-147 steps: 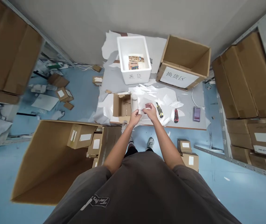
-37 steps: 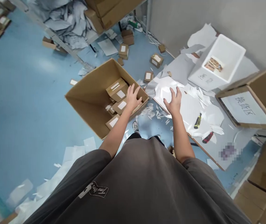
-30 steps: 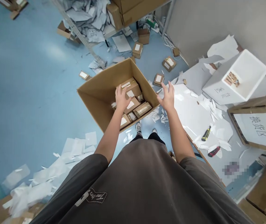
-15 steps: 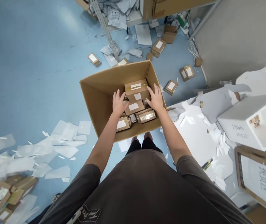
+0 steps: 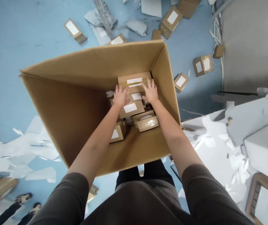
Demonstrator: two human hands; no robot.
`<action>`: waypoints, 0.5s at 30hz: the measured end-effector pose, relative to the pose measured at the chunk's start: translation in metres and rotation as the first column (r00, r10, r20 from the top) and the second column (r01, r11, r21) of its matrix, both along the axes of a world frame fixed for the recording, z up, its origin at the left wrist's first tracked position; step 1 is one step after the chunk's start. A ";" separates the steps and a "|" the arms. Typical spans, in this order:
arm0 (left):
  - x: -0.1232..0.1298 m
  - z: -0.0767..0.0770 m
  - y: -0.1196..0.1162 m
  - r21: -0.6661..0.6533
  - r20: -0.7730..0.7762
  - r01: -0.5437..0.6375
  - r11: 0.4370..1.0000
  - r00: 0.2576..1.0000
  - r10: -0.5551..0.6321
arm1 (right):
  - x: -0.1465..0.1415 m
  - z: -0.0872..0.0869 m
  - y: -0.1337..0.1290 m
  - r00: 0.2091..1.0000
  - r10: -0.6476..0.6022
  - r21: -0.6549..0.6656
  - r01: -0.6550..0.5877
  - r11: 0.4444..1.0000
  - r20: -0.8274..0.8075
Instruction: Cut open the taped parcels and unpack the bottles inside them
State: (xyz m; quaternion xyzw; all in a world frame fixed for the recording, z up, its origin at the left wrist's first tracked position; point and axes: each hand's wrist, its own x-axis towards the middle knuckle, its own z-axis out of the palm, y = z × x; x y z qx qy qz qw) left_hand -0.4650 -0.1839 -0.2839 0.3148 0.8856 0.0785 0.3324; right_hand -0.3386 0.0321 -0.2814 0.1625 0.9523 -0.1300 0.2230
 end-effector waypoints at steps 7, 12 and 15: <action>-0.037 -0.100 0.030 -0.032 0.021 0.030 0.999 0.999 -0.029 | -0.027 -0.104 0.035 0.998 0.047 -0.042 -0.045 0.998 0.045; -0.035 -0.128 0.034 -0.068 0.050 0.040 0.997 0.998 -0.036 | -0.023 -0.124 0.041 0.999 0.021 -0.023 -0.020 1.000 0.035; -0.023 -0.126 0.026 -0.018 0.039 0.026 1.000 0.999 -0.025 | -0.011 -0.114 0.032 1.000 0.021 -0.018 -0.021 1.000 -0.004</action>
